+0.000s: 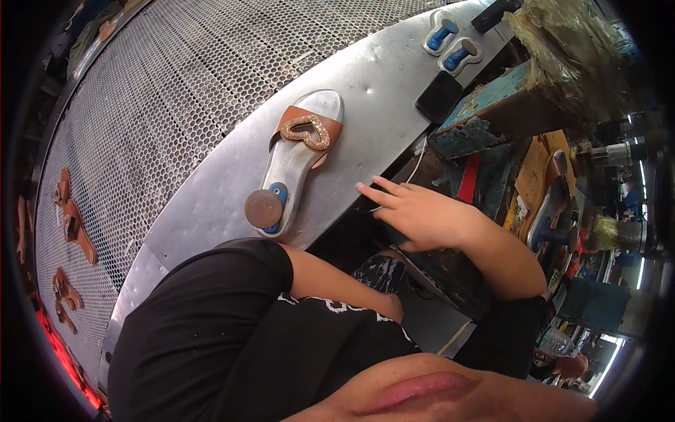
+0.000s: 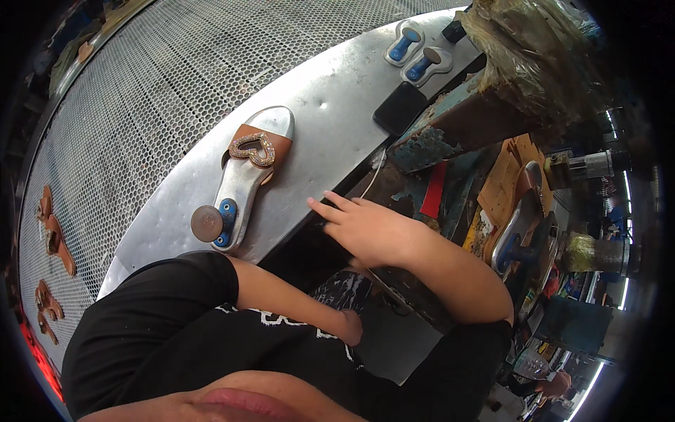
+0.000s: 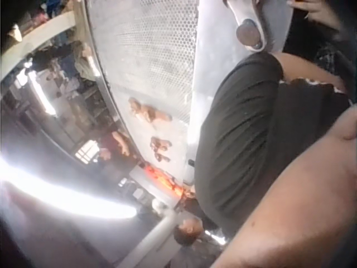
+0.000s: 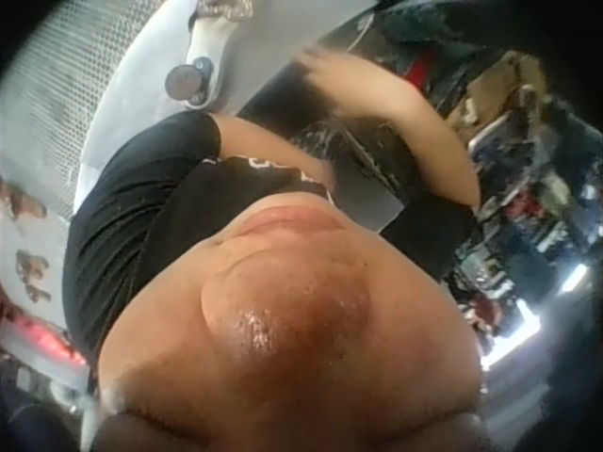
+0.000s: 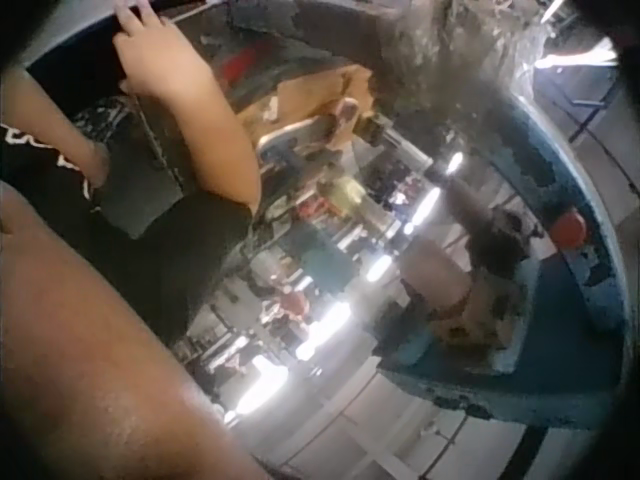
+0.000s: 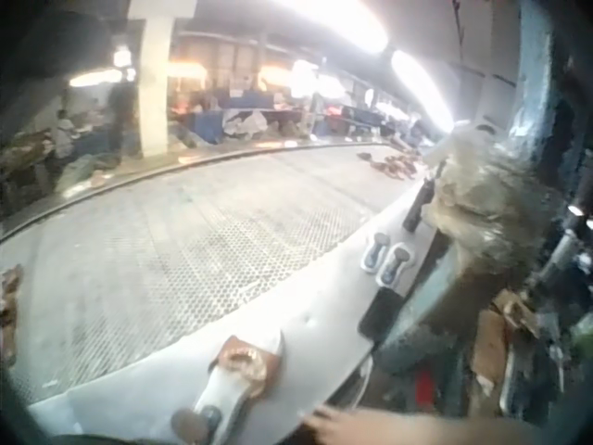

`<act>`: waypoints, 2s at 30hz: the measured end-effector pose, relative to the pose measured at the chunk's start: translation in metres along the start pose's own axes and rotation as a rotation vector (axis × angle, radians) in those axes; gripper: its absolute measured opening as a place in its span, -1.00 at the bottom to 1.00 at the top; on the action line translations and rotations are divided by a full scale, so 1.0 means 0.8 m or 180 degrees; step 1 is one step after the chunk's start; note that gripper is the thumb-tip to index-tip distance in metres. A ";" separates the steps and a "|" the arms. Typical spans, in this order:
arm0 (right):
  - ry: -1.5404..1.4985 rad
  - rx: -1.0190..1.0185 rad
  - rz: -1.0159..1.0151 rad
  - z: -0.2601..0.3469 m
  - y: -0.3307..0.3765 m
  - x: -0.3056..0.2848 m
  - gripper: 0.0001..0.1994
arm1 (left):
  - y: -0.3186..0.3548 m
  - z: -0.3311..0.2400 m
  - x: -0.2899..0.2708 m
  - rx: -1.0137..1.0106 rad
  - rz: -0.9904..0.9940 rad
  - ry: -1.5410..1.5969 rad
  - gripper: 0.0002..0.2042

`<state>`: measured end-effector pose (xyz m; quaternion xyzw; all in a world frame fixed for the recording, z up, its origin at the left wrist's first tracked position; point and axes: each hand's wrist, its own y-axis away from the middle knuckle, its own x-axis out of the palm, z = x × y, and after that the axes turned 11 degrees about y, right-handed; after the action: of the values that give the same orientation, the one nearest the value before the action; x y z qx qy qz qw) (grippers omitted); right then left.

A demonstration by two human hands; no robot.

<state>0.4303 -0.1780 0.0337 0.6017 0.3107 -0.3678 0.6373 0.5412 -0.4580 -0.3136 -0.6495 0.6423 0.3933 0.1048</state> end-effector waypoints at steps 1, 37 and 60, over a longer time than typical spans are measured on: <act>-0.0001 -0.0001 -0.0001 -0.001 -0.002 0.002 -0.28 | 0.003 0.001 -0.003 -0.0019 0.0002 0.0014 -0.82; -0.0388 0.0343 -0.1965 0.009 -0.009 -0.026 -0.31 | 0.007 0.009 -0.021 0.0102 0.0143 0.0207 -0.85; -0.0784 0.0103 -0.2818 -0.005 -0.009 -0.034 -0.27 | -0.009 0.014 -0.041 0.0239 0.0183 0.0536 -0.76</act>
<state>0.4100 -0.1714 0.0522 0.3727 0.4540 -0.6782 0.4416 0.5477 -0.4251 -0.3029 -0.6571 0.6815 0.3158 0.0634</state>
